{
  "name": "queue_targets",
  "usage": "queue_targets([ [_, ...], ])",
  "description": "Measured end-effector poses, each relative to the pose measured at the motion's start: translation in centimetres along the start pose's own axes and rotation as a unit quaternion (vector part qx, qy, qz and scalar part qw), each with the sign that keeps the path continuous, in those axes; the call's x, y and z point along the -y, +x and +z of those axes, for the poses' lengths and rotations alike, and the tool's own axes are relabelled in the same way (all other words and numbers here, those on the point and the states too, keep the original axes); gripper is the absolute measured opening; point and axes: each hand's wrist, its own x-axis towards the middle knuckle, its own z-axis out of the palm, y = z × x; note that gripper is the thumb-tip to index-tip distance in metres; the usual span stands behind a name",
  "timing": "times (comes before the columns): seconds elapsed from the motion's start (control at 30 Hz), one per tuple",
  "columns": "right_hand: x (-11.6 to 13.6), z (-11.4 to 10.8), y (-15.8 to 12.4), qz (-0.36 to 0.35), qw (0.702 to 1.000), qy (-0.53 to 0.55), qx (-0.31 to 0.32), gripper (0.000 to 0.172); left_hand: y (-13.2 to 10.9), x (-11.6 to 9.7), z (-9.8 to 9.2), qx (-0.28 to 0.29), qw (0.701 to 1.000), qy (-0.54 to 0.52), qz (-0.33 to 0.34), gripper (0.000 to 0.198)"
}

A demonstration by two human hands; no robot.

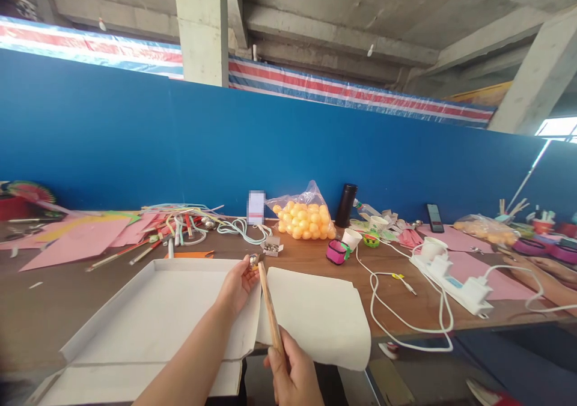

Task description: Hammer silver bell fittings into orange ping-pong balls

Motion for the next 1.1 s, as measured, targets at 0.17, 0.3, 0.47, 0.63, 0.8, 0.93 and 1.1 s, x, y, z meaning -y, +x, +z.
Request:
queue_targets([
  [0.17,0.02,-0.03,0.06,-0.009,1.000,-0.002,-0.008,0.061,0.10,0.08,-0.07,-0.003,1.000,-0.001,0.000,0.016],
  [0.3,0.24,-0.19,-0.05,-0.006,1.000,0.011,0.002,0.060,0.07,-0.01,-0.02,-0.008,1.000,-0.003,-0.001,0.016],
  [0.47,0.88,-0.55,-0.30,0.005,1.000,0.015,0.009,0.060,0.06,-0.01,-0.05,-0.012,1.000,-0.003,-0.003,0.016],
  [0.63,0.45,-0.28,-0.10,0.002,1.000,0.012,0.009,0.062,-0.03,-0.05,0.06,-0.008,1.000,0.001,-0.001,0.016],
  [0.8,0.10,-0.14,0.03,0.002,1.000,0.001,0.002,0.064,-0.03,-0.02,0.03,-0.006,1.000,0.006,-0.001,0.017],
  [0.93,0.33,-0.40,0.06,-0.006,1.000,-0.016,-0.007,0.060,0.11,0.08,-0.09,-0.009,1.000,0.004,0.003,0.017],
  [1.1,0.08,-0.55,0.23,-0.007,1.000,-0.015,0.003,0.061,0.19,0.20,-0.10,-0.009,1.000,0.005,0.003,0.016],
])
